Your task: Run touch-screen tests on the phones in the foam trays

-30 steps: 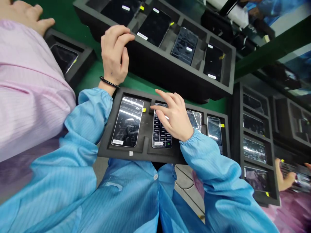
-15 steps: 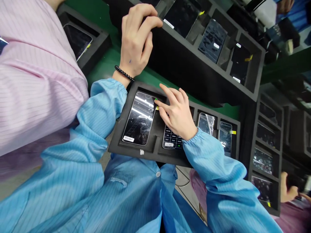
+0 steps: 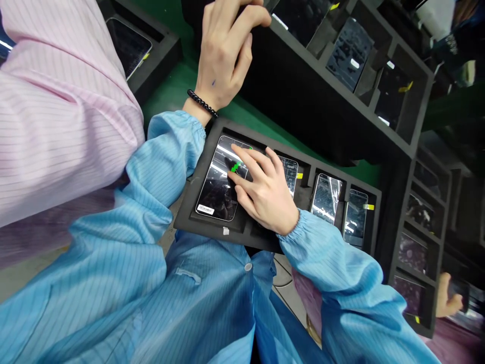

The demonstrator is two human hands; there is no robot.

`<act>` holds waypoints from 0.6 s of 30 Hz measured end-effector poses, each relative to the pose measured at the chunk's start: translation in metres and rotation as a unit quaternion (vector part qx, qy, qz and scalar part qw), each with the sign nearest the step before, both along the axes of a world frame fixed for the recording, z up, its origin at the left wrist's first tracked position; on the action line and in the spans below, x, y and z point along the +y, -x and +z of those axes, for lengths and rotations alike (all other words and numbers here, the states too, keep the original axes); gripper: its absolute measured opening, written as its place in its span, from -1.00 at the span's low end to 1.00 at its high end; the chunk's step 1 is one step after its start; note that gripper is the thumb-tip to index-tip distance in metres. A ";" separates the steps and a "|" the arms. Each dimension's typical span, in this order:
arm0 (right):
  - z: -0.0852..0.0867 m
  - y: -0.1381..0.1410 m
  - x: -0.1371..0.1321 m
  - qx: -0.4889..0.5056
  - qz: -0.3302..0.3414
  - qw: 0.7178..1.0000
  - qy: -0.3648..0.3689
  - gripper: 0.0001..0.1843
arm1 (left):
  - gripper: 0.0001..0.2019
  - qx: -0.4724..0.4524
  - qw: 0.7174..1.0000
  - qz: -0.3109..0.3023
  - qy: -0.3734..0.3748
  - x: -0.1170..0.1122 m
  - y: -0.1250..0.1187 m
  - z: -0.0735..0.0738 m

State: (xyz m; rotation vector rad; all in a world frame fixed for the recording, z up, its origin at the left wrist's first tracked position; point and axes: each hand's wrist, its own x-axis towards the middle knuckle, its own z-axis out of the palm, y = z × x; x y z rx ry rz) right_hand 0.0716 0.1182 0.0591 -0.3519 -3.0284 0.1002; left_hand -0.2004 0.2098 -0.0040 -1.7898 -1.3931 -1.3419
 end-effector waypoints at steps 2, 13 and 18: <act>0.000 0.001 -0.005 0.003 0.009 1.000 0.005 -0.68 | -0.59 0.003 1.000 0.008 0.016 0.000 0.001 -0.001; -0.002 0.004 -0.032 0.025 0.054 0.997 0.053 -0.69 | -0.65 -0.002 1.000 0.022 -0.008 0.001 0.000 -0.005; -0.005 0.008 -0.048 0.035 0.087 0.992 0.089 -0.66 | -0.63 -0.004 1.000 0.010 -0.005 -0.003 -0.003 -0.004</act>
